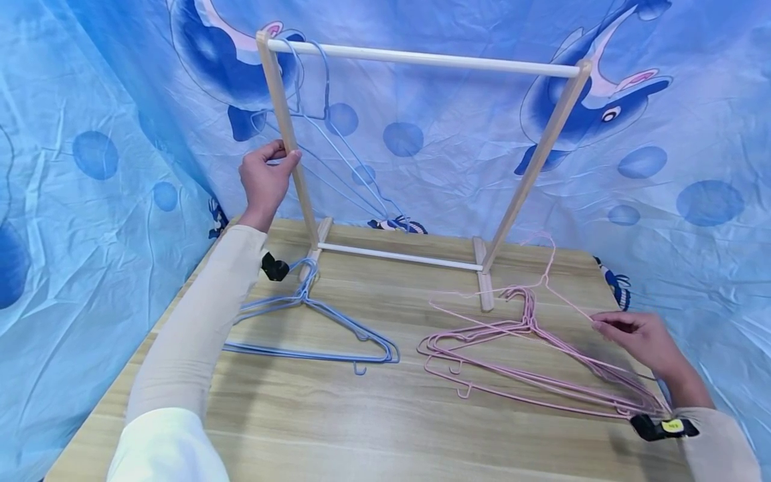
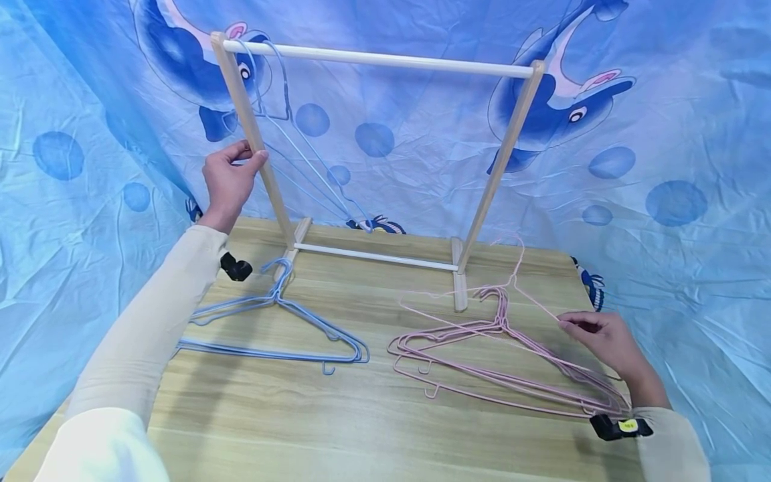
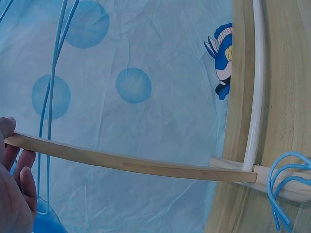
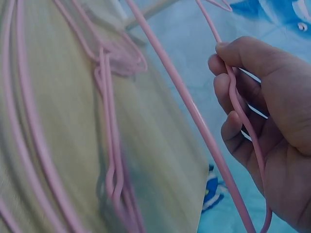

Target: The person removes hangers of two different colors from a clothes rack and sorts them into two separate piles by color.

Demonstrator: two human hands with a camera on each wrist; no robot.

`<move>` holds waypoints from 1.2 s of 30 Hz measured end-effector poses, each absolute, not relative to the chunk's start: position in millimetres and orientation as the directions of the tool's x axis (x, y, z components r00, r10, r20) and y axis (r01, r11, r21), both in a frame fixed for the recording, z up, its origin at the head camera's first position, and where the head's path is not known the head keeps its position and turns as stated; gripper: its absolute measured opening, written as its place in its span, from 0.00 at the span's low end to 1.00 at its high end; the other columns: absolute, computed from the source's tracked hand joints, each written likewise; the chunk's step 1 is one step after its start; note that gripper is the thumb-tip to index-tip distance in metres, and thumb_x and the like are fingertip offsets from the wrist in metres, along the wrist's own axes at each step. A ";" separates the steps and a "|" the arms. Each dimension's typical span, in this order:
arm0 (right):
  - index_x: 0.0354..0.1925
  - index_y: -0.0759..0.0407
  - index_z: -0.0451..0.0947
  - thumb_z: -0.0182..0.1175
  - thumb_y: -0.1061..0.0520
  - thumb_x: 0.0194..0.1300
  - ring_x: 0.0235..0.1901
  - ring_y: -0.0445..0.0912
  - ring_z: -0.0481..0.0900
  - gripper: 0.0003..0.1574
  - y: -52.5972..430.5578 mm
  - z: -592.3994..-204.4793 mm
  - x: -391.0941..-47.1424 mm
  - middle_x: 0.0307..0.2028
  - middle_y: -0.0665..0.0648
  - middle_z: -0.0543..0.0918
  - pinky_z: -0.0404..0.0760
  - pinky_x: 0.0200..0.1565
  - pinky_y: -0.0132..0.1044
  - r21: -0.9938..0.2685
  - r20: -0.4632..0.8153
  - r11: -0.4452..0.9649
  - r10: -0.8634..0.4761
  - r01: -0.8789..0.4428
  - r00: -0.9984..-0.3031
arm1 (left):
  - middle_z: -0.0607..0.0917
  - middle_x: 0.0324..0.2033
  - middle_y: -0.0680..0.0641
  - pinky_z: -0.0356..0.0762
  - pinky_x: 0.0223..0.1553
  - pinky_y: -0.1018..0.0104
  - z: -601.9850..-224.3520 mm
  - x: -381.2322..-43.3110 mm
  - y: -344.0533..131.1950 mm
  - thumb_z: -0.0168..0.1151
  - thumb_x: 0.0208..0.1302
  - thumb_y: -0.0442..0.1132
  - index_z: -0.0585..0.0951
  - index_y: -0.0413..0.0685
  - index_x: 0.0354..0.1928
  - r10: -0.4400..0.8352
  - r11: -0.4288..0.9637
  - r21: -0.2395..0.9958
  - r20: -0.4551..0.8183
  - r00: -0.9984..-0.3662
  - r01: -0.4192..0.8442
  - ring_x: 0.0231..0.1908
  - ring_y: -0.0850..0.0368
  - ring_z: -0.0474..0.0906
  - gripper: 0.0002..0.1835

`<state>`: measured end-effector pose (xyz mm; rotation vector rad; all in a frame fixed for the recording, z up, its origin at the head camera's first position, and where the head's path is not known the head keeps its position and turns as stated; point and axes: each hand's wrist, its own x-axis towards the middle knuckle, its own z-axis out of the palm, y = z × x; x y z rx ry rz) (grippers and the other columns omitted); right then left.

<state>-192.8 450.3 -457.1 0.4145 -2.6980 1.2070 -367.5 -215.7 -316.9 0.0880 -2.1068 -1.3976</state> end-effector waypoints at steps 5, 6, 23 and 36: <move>0.45 0.68 0.87 0.65 0.64 0.70 0.26 0.37 0.81 0.09 461.3 -469.6 -184.6 0.34 0.46 0.90 0.79 0.26 0.32 -0.707 0.187 0.657 -0.184 -0.262 -0.965 | 0.88 0.48 0.46 0.83 0.48 0.67 -316.7 -367.9 -214.9 0.69 0.68 0.52 0.87 0.53 0.57 -0.373 0.444 0.855 0.448 -0.813 0.268 0.45 0.60 0.88 0.20; 0.46 0.69 0.87 0.65 0.64 0.70 0.27 0.37 0.81 0.10 462.5 -472.3 -183.4 0.35 0.47 0.91 0.80 0.27 0.32 -0.711 0.175 0.656 -0.184 -0.253 -0.967 | 0.88 0.48 0.46 0.83 0.48 0.67 -316.7 -367.9 -214.8 0.69 0.68 0.52 0.87 0.53 0.57 -0.374 0.444 0.855 0.449 -0.811 0.269 0.45 0.60 0.88 0.19; 0.48 0.68 0.87 0.68 0.58 0.69 0.24 0.41 0.79 0.15 457.7 -496.8 -176.9 0.28 0.53 0.87 0.78 0.24 0.35 -0.733 -0.030 0.672 -0.183 -0.102 -0.983 | 0.88 0.49 0.45 0.83 0.50 0.65 -317.6 -366.2 -215.1 0.69 0.67 0.53 0.86 0.53 0.59 -0.375 0.455 0.850 0.453 -0.809 0.265 0.46 0.58 0.87 0.22; 0.40 0.57 0.90 0.74 0.64 0.60 0.32 0.35 0.78 0.08 459.8 -522.4 -180.3 0.32 0.48 0.87 0.76 0.30 0.29 -0.659 0.161 0.696 -0.241 -0.286 -0.957 | 0.89 0.48 0.46 0.84 0.49 0.66 -318.4 -367.5 -215.9 0.69 0.67 0.52 0.87 0.54 0.57 -0.370 0.451 0.848 0.462 -0.806 0.279 0.45 0.60 0.88 0.20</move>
